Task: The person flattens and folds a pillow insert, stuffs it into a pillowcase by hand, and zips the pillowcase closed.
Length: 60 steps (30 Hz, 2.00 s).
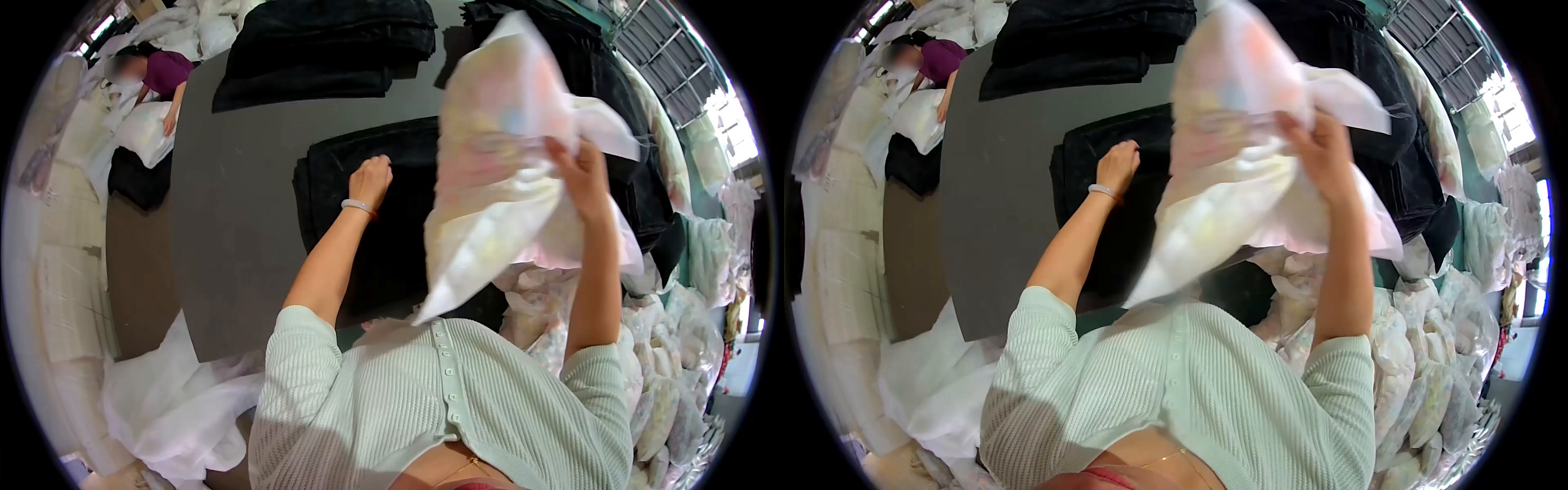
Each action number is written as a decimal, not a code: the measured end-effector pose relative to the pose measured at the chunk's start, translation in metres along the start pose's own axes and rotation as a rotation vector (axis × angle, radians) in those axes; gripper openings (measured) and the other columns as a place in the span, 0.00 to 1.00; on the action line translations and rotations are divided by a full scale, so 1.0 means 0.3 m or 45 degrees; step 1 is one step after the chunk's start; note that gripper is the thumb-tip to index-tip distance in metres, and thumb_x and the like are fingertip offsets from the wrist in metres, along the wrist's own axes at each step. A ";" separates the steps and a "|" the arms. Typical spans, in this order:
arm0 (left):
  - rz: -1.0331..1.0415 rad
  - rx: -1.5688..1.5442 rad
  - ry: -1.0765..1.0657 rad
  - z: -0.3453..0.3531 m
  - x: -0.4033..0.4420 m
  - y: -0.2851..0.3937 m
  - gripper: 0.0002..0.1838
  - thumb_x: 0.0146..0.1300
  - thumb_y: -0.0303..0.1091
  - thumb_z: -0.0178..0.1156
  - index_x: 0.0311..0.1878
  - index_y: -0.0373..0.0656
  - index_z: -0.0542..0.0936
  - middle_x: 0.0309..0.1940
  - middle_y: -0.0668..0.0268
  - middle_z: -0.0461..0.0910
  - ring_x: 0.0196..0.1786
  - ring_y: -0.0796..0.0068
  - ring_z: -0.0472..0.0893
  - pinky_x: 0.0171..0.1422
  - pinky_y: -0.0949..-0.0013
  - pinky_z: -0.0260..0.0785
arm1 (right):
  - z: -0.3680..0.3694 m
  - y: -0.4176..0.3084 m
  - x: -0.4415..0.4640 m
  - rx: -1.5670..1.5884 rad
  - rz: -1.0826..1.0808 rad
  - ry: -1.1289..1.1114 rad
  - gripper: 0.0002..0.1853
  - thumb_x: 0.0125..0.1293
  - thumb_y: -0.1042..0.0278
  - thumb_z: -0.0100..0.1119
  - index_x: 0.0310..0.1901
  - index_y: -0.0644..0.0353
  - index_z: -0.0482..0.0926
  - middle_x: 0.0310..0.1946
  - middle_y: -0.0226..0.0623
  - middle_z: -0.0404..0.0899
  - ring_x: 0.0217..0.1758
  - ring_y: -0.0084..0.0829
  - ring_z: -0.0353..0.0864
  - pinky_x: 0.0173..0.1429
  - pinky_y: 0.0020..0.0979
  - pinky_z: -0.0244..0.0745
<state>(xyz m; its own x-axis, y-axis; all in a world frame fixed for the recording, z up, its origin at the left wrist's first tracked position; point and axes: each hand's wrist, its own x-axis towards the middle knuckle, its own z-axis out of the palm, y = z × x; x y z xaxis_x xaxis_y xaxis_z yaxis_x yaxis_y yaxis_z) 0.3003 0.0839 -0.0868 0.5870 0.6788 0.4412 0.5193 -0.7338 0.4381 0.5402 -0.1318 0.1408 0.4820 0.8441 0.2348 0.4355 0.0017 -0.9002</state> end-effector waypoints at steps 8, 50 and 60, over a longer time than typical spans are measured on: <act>-0.056 -0.065 -0.304 -0.180 0.122 -0.065 0.12 0.66 0.38 0.51 0.45 0.41 0.77 0.41 0.51 0.82 0.47 0.47 0.80 0.49 0.51 0.73 | 0.355 0.092 -0.002 -0.624 -0.074 -0.312 0.19 0.64 0.49 0.60 0.37 0.60 0.84 0.29 0.43 0.82 0.34 0.43 0.81 0.44 0.37 0.73; 0.240 0.515 -0.482 0.075 0.709 0.201 0.09 0.57 0.30 0.56 0.36 0.42 0.84 0.41 0.53 0.85 0.44 0.54 0.85 0.48 0.55 0.78 | 0.640 0.305 -0.007 -0.545 -0.640 -0.109 0.14 0.62 0.56 0.63 0.32 0.60 0.78 0.25 0.44 0.79 0.28 0.49 0.80 0.32 0.45 0.76; 0.826 0.014 -0.352 -0.262 0.556 0.259 0.10 0.61 0.36 0.63 0.31 0.43 0.74 0.27 0.59 0.76 0.31 0.53 0.79 0.32 0.56 0.71 | 0.543 0.313 0.051 -0.355 -0.147 -0.120 0.17 0.56 0.52 0.66 0.38 0.56 0.82 0.31 0.42 0.81 0.35 0.46 0.81 0.38 0.44 0.75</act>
<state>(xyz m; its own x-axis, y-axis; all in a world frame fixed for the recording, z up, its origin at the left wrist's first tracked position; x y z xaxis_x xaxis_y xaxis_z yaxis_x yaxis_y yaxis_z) 0.3897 0.1423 0.0823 0.9157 0.0729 0.3952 0.0160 -0.9892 0.1454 0.4646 -0.0313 0.0002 0.3506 0.8929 0.2826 0.6812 -0.0360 -0.7312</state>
